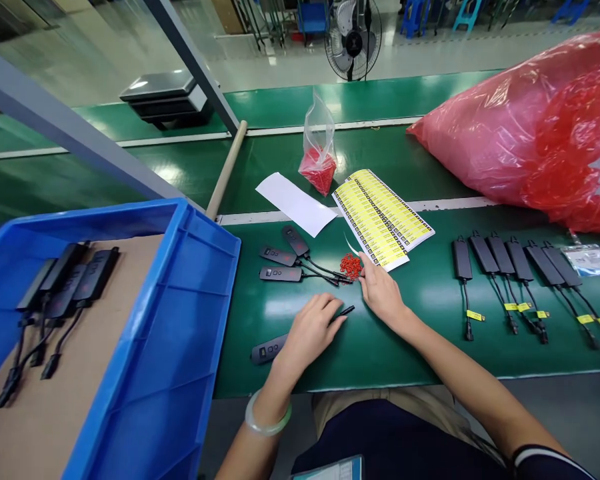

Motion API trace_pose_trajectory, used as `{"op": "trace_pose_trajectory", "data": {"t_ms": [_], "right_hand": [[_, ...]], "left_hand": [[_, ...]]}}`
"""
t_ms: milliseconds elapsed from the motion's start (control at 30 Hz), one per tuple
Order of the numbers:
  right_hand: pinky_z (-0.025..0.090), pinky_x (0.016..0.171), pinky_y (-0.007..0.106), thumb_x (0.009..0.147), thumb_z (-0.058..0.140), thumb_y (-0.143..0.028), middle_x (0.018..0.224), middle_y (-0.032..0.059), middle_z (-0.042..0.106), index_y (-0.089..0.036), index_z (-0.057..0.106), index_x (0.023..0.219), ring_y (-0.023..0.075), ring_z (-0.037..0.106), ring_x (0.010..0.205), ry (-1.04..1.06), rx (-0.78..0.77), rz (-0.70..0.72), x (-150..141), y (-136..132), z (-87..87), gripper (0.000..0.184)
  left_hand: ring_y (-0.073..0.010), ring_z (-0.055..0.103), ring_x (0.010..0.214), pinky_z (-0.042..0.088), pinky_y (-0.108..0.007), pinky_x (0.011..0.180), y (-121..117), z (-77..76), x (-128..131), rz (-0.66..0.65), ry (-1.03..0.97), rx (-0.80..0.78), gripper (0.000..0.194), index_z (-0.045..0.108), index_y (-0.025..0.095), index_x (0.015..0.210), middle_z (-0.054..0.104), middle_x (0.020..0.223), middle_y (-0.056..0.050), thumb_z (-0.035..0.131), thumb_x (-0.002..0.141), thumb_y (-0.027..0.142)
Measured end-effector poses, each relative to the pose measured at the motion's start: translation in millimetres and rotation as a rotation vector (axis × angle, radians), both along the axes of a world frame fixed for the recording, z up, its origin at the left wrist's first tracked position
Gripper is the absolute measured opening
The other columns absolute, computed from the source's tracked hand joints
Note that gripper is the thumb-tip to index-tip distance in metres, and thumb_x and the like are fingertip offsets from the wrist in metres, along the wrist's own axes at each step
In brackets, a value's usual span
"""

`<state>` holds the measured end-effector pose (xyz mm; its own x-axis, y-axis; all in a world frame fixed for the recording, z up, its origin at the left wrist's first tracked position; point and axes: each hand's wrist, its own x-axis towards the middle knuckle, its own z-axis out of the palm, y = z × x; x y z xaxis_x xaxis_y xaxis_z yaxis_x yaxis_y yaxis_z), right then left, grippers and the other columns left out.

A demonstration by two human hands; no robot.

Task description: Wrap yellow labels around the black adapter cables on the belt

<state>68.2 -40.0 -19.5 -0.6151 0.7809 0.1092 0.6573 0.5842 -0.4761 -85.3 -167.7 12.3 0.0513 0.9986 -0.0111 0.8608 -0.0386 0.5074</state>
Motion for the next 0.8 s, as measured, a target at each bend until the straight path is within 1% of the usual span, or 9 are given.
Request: {"op": "trace_pose_trajectory", "data": {"t_ms": [100,200,267,333,400,533,633,733,800], "right_hand": [[0.053,0.080,0.040,0.091,0.038,-0.007,0.107,0.0157,0.066,-0.013,0.023,0.150,0.0290,0.061,0.093,-0.067,0.029,0.015,-4,2,-0.9,0.061],[0.053,0.077,0.040,0.090,0.039,-0.007,0.103,0.0172,0.066,-0.010,0.022,0.150,0.0306,0.060,0.091,-0.109,0.062,0.032,-5,2,-1.8,0.062],[0.053,0.077,0.041,0.090,0.038,-0.006,0.102,0.0180,0.065,-0.009,0.020,0.151,0.0312,0.059,0.091,-0.122,0.086,0.042,-3,1,-2.5,0.064],[0.053,0.080,0.043,0.090,0.035,-0.005,0.103,0.0185,0.063,-0.008,0.017,0.152,0.0313,0.058,0.093,-0.124,0.106,0.056,0,-1,-3.1,0.065],[0.053,0.083,0.044,0.091,0.033,-0.006,0.104,0.0190,0.063,-0.007,0.014,0.153,0.0315,0.057,0.095,-0.122,0.121,0.074,3,-3,-3.7,0.065],[0.053,0.082,0.047,0.092,0.030,-0.007,0.103,0.0188,0.062,-0.009,0.005,0.154,0.0331,0.056,0.094,-0.125,0.136,0.095,6,-3,-3.5,0.067],[0.054,0.078,0.045,0.089,0.030,-0.004,0.098,0.0171,0.063,-0.012,0.003,0.155,0.0330,0.056,0.092,-0.121,0.135,0.112,5,0,-1.6,0.072],[0.054,0.076,0.045,0.088,0.030,-0.003,0.096,0.0173,0.063,-0.011,0.002,0.155,0.0330,0.057,0.090,-0.088,0.128,0.142,7,1,1.4,0.073],[0.054,0.078,0.045,0.090,0.031,-0.005,0.099,0.0170,0.062,-0.010,-0.004,0.154,0.0317,0.057,0.090,-0.045,0.115,0.163,11,-2,4.3,0.073]], "left_hand": [[-0.0260,0.056,0.092,0.047,-0.039,0.081,14,-6.2,18,0.008,-0.039,-0.035,0.014,0.063,0.020,0.101,0.062,0.100,-0.009,0.050,0.094,0.022],[-0.0258,0.058,0.087,0.047,-0.038,0.078,16,-8.0,24,0.038,-0.109,-0.052,0.015,0.064,0.019,0.092,0.063,0.091,-0.009,0.049,0.093,0.017],[-0.0241,0.060,0.086,0.048,-0.036,0.078,13,-7.1,24,0.057,-0.184,-0.058,0.015,0.064,0.020,0.093,0.065,0.091,-0.007,0.050,0.094,0.018],[-0.0210,0.063,0.084,0.049,-0.033,0.079,9,-6.2,23,0.082,-0.283,-0.063,0.014,0.064,0.021,0.098,0.068,0.094,-0.006,0.050,0.095,0.021],[-0.0180,0.065,0.081,0.049,-0.029,0.079,6,-6.3,23,0.114,-0.389,-0.074,0.014,0.064,0.021,0.100,0.071,0.093,-0.003,0.052,0.095,0.025],[-0.0163,0.066,0.074,0.051,-0.026,0.072,6,-8.3,25,0.179,-0.570,-0.110,0.013,0.066,0.021,0.097,0.072,0.086,-0.002,0.056,0.091,0.027],[-0.0156,0.064,0.070,0.050,-0.025,0.065,7,-9.0,26,0.211,-0.681,-0.138,0.013,0.067,0.019,0.095,0.071,0.082,-0.002,0.058,0.089,0.027],[-0.0141,0.061,0.064,0.049,-0.024,0.060,8,-8.5,26,0.252,-0.788,-0.158,0.015,0.066,0.017,0.095,0.068,0.077,-0.003,0.061,0.087,0.029],[-0.0128,0.059,0.062,0.049,-0.023,0.057,9,-8.1,26,0.278,-0.864,-0.169,0.018,0.065,0.016,0.097,0.067,0.077,-0.003,0.061,0.086,0.031]]}}
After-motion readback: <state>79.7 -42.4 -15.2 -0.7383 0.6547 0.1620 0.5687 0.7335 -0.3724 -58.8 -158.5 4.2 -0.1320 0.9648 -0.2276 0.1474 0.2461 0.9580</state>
